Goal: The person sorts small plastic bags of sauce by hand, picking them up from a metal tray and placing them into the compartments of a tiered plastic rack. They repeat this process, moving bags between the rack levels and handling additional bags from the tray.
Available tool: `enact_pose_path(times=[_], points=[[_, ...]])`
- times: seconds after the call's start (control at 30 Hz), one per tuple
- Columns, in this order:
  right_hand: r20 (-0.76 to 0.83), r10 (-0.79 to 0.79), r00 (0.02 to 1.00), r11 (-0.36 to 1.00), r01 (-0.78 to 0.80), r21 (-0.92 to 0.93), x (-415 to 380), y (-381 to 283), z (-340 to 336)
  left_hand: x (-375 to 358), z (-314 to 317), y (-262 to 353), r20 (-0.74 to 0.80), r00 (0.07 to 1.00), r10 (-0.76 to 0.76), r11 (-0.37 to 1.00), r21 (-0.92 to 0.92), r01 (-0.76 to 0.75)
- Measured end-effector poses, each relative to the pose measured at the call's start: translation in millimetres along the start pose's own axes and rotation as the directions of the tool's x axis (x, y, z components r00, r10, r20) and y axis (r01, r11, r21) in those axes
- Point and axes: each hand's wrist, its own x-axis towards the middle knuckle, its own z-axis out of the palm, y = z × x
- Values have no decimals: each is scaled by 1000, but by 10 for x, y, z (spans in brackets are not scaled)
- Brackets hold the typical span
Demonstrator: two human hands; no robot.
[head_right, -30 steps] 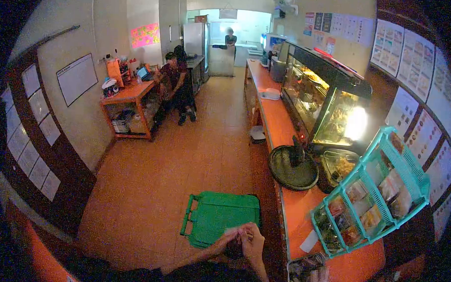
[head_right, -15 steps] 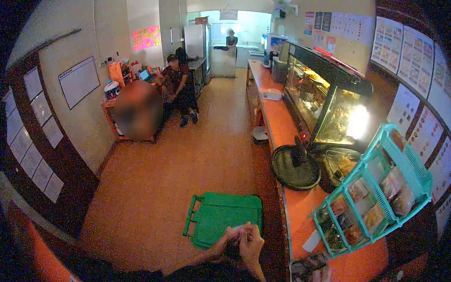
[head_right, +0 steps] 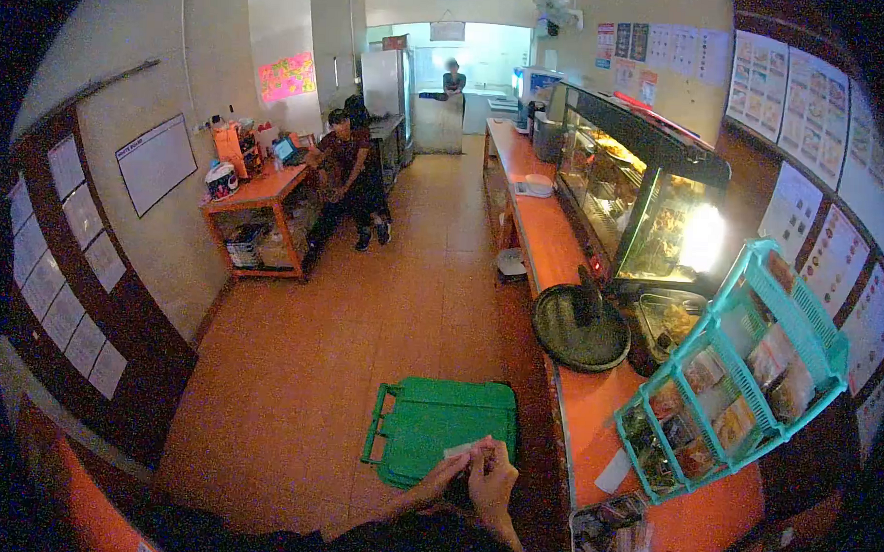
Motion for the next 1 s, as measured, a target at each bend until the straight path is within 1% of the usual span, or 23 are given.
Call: enact_pose_path(times=[0.07, 0.1, 0.17, 0.2, 0.23, 0.27, 0.3, 0.33, 0.4, 0.43, 0.5, 0.57, 0.6, 0.67, 0.7, 0.77, 0.8, 0.87, 0.93, 1.0], points=[[-1, 3, 1000, 1000, -3, -1, -3, 37, 12, -5, -14, 1, -19, 998, -59, 998, 19, 60], [-2, 8, 1000, 1000, -8, -3, -7, 50, 18, -12, -9, 3, -19, 998, -60, 998, 20, 60], [7, 22, 1000, 999, -22, 32, -14, 52, 22, -28, 13, 7, -20, 994, -107, 984, -148, 103], [16, 35, 999, 997, -36, 66, -18, 52, 24, -26, 13, 9, -19, 994, -109, 984, -147, 105], [14, 36, 999, 997, -36, 67, -17, 47, 28, -21, 13, 14, -46, 994, -95, 991, -95, 91], [-2, 0, 1000, 1000, 0, 22, -12, 36, 35, -16, 13, 16, -71, 994, -80, 996, -42, 77], [-17, -36, 999, 999, 35, -24, -11, 29, 37, -10, 20, 9, -70, 994, -81, 996, -41, 78], [-18, -35, 999, 999, 34, -23, -15, 20, 35, -2, 27, -1, -73, 995, -70, 996, -61, 66], [-2, 8, 1000, 997, -8, -72, -22, 3, 31, 1, 18, -19, -75, 995, -60, 995, -82, 53], [-3, 9, 1000, 997, -9, -72, -24, 15, 40, -4, 1, -38, -84, 995, -55, 997, -56, 51], [-22, 9, 1000, 1000, -9, 2, -29, 50, 61, 2, -44, -121, -92, 994, -51, 998, -30, 48], [-23, -4, 1000, 1000, 4, 4, -30, 32, 50, 10, -61, -154, -86, 990, -113, 987, -126, 102], [-24, -17, 1000, 1000, 17, 5, -32, 26, 45, -5, -44, -119, -87, 990, -114, 987, -127, 102], [-33, 1, 999, 1000, -1, 1, -42, 109, 72, -40, 2, -23, -135, 955, -263, 951, -201, 233], [-42, 19, 999, 1000, -19, -4, -48, 139, 82, -38, 1, -26, -136, 955, -264, 951, -202, 234], [-42, 7, 999, 1000, -6, 1, -50, 136, 71, -27, -6, -55, -99, 980, -175, 968, -197, 153], [-43, -7, 999, 1000, 8, 5, -42, 121, 65, -12, -20, -94, -100, 979, -176, 968, -200, 153], [-46, -17, 999, 1000, 17, -14, -37, 118, 58, 19, -66, -209, -63, 985, -160, 950, -281, 136], [-48, -29, 998, 999, 27, -31, -42, 127, 69, 48, -127, -308, -56, 985, -165, 948, -285, 143], [-81, -1, 997, 993, 10, 115, -47, 141, 87, 37, -121, -291, -47, 984, -171, 946, -288, 150]])
